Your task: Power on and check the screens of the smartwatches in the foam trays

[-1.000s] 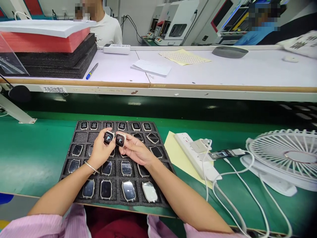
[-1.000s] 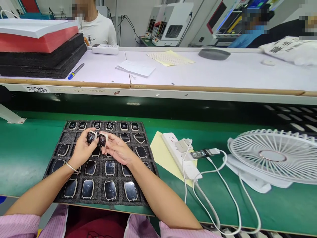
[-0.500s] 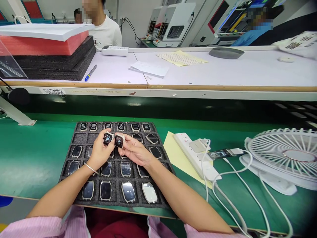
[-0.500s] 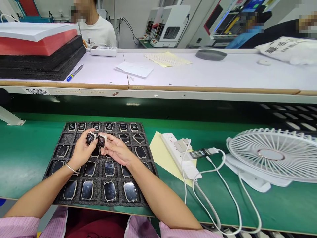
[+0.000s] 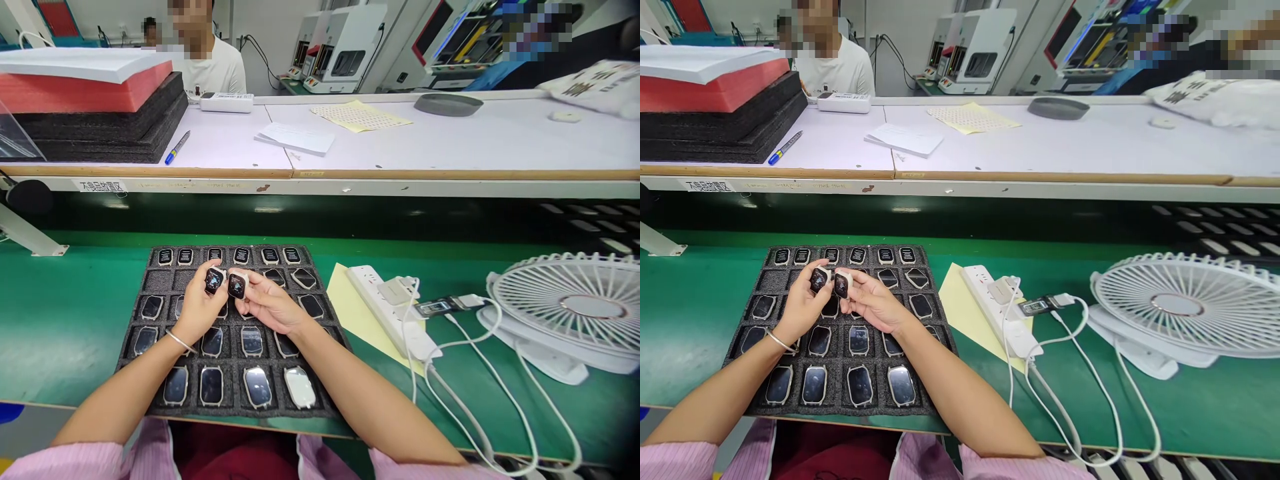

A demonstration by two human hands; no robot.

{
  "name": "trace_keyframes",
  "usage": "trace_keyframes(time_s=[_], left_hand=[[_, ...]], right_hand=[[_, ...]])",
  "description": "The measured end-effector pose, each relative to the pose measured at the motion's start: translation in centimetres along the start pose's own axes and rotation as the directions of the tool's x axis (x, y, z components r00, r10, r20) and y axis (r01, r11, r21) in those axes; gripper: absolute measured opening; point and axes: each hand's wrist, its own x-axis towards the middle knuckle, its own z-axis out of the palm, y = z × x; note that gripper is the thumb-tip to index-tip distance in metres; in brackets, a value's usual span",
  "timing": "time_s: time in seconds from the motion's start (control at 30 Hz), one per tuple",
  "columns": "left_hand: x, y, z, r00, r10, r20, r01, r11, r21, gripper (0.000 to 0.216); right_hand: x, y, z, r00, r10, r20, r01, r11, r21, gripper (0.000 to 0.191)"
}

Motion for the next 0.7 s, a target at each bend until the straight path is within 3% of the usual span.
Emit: trace_keyframes(time_s=[0.7], left_hand=[[-0.03,-0.84,0.15,1.000,0.005,-0.017,-0.006,0.997,-0.077,0.044]], right_hand=[[0.29,0.49,-0.09,1.000,-0.015,-0.005,0.015,1.000,0.025,0.054]])
